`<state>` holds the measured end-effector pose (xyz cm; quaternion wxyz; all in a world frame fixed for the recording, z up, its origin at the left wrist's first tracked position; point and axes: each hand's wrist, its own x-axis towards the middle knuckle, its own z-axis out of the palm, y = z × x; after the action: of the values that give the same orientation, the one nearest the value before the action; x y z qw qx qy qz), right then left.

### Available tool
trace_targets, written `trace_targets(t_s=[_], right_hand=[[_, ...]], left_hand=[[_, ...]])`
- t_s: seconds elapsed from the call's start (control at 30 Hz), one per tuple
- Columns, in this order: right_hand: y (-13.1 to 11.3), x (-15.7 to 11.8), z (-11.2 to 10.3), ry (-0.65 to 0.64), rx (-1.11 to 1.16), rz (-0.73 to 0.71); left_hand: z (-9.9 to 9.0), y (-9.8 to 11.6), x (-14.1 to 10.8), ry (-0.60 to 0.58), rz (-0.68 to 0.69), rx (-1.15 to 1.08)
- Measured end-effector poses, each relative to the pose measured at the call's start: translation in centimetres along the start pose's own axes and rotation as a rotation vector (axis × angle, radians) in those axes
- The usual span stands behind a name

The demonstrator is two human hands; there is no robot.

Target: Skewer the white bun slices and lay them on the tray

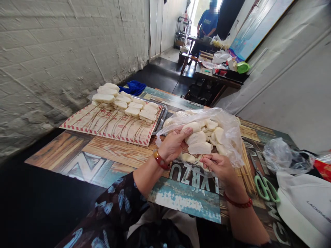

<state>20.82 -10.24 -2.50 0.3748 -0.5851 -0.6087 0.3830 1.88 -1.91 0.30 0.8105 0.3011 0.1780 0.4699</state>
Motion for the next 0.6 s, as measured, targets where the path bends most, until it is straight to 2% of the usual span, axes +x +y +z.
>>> trace_targets(t_s=[0.13,0.6], right_hand=[[0.07,0.02,0.06,0.020,-0.008,-0.026],[0.75,-0.03,0.49,-0.019,0.071,0.054]], left_hand=[[-0.10,-0.04,-0.02,-0.001,-0.004,0.008],[-0.04,-0.47,-0.05,0.005,-0.014,0.040]])
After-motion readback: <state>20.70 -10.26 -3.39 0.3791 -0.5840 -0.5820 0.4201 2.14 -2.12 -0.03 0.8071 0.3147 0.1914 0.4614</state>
